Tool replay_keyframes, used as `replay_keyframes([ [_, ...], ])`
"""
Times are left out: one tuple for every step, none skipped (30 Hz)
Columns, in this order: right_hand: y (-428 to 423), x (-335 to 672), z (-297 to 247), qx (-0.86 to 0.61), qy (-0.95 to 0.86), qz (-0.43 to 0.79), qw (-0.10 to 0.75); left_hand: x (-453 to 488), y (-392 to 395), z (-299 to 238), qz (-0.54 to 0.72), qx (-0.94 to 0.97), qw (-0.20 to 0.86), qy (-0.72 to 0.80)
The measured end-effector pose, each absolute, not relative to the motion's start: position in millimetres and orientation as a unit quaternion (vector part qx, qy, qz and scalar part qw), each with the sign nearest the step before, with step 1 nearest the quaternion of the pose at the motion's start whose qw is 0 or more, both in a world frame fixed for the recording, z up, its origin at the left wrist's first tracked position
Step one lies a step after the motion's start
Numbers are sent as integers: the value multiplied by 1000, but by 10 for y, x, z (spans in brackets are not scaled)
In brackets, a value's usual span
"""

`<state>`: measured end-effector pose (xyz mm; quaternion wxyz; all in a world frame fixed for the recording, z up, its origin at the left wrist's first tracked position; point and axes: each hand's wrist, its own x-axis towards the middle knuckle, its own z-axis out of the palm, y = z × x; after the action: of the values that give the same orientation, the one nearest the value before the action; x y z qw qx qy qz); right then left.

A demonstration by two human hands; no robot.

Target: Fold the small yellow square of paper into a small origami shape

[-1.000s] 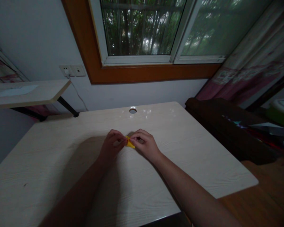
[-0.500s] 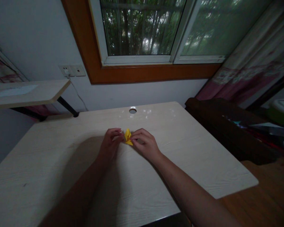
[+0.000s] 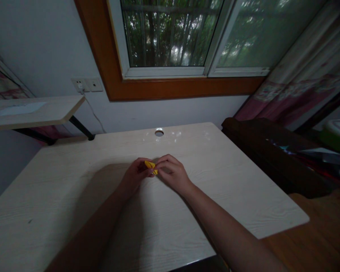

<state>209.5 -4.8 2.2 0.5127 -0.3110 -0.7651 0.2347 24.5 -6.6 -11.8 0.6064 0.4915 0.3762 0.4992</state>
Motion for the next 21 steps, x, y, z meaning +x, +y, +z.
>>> replay_keyframes([
  [-51,2094,31,-311,-765,239,510,243,-61,-120,503,495,598,379],
  [-55,2092,40,-311,-764,241,511,241,-56,-120,508,498,590,383],
  [-58,2092,47,-312,-764,245,509,241,-52,-118,514,500,580,386],
  [-62,2092,53,-313,-763,249,508,242,-48,-114,522,502,570,389],
  [-64,2093,56,-313,-761,252,509,244,-46,-109,530,503,560,390],
  [-66,2095,57,-315,-758,256,511,246,-44,-102,538,503,553,390],
  [-68,2097,57,-317,-754,260,513,249,-44,-95,544,503,547,389],
  [-68,2098,56,-321,-750,265,514,251,-45,-88,547,504,544,389],
  [-68,2100,55,-326,-746,269,515,252,-48,-81,549,504,542,388],
  [-67,2100,55,-331,-742,273,515,253,-51,-75,548,506,541,389],
  [-64,2100,55,-338,-737,276,517,253,-55,-70,545,508,540,391],
  [-61,2100,56,-344,-730,280,520,253,-59,-66,538,511,541,395],
  [-57,2098,57,-349,-724,284,523,252,-62,-64,532,514,541,400],
  [-52,2096,58,-354,-718,289,525,251,-65,-62,525,516,543,404],
  [-46,2095,59,-357,-713,294,527,249,-67,-61,519,518,544,408],
  [-40,2093,59,-359,-710,299,528,247,-68,-60,515,519,544,412],
  [-35,2093,58,-358,-709,304,526,244,-67,-61,515,520,541,414],
  [-30,2092,56,-358,-709,308,524,240,-64,-61,515,522,537,417],
  [-24,2093,51,-357,-709,313,522,234,-61,-63,514,526,530,421],
  [-18,2093,44,-357,-708,318,520,227,-57,-66,511,532,524,426],
  [-13,2093,35,-356,-706,326,517,218,-52,-70,509,537,515,432],
])
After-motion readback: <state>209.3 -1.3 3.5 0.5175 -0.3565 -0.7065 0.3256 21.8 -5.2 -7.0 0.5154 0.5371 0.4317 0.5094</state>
